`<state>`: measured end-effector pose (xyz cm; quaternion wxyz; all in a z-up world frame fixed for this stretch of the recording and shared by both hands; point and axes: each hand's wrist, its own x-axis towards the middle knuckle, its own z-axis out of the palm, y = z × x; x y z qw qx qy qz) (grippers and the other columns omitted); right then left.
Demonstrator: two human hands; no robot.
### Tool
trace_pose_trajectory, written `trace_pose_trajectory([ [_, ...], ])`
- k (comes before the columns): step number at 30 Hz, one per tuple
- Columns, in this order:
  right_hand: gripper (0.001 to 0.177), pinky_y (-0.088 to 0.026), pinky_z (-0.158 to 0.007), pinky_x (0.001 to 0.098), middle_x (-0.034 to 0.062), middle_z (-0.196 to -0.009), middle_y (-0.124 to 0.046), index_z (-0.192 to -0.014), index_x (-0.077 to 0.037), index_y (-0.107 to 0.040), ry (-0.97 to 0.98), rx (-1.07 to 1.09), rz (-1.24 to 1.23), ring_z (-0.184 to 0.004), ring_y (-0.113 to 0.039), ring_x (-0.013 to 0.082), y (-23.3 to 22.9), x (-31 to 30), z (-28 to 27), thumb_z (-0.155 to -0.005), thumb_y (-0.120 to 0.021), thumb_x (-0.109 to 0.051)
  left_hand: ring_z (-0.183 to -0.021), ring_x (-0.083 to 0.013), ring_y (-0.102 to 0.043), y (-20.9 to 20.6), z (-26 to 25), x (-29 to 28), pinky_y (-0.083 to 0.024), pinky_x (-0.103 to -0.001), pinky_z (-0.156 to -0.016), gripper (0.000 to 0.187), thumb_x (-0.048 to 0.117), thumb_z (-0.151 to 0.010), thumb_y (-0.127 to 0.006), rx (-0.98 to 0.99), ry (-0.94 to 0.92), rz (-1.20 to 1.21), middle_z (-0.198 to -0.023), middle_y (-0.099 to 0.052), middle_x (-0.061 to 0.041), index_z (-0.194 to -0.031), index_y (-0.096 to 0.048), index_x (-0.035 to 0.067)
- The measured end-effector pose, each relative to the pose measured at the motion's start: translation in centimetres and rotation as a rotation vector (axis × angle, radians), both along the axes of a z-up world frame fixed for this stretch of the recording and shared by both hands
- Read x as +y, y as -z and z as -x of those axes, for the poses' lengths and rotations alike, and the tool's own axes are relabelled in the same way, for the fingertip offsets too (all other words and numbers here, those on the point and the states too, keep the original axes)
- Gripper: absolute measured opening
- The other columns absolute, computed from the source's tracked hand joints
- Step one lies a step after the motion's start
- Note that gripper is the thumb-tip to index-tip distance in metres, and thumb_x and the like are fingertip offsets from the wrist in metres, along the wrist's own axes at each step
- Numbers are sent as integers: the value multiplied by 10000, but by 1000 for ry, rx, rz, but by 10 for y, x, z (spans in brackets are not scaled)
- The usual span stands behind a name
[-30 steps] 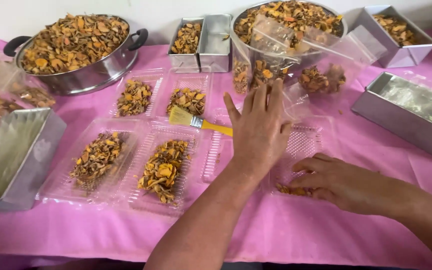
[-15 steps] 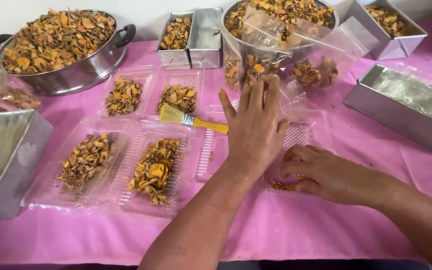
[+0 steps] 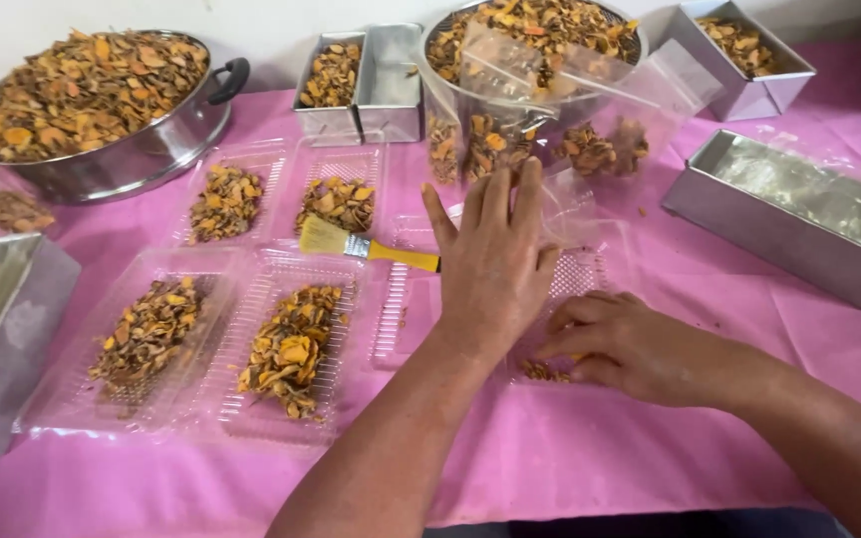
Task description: The person sorts dried pieces into plastic containers using a brush and then transfers them into a small plastic bag by hand.
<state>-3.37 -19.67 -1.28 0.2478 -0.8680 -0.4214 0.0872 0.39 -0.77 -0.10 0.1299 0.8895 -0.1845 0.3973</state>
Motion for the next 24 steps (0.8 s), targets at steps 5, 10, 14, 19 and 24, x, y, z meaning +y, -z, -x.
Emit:
trace_pose_trajectory([
  [5, 360, -431, -1009, 416, 68, -1182, -601, -1126, -205, -816, -91, 65, -1, -1172, -593, 244, 7, 5, -2, -826, -708, -37, -1308, -241, -558, 5, -2, 1, -237, -777, -1167, 948, 338, -677, -903, 40, -7, -1, -1381, -544, -63, -1484, -456, 116],
  [10, 111, -476, -925, 370, 42, -1094, -637, -902, -154, -760, -97, 74, -57, -1043, -622, 211, 4, 6, 1, -903, -683, -75, -1287, -233, -570, 4, -2, 1, -268, -769, -1163, 969, 355, -653, -917, -6, -30, -24, -1364, -553, -56, -1479, -470, 119],
  [14, 397, -347, -1085, 439, 25, -1225, -631, -1322, -202, -719, -125, 100, 65, -1212, -577, 212, -10, 11, 4, -941, -629, -137, -1288, -228, -582, 4, -1, 1, -273, -769, -1163, 992, 370, -642, -940, -11, -24, -20, -1364, -562, -52, -1477, -467, 119],
  [19, 288, -321, -1054, 437, -10, -1184, -625, -1174, -238, -784, -109, 94, 107, -1178, -559, 188, -7, 11, 4, -934, -637, -174, -1322, -259, -558, 6, -2, 2, -220, -775, -1175, 985, 373, -682, -915, 25, -3, -22, -1412, -544, -92, -1502, -437, 109],
  [24, 175, -454, -965, 417, 48, -1150, -658, -897, -154, -735, -137, 71, -52, -1103, -629, 231, -3, 4, 0, -848, -634, -19, -1319, -237, -544, 5, -1, -1, -249, -768, -1165, 1008, 408, -657, -924, 32, -26, -39, -1381, -536, -60, -1496, -442, 123],
])
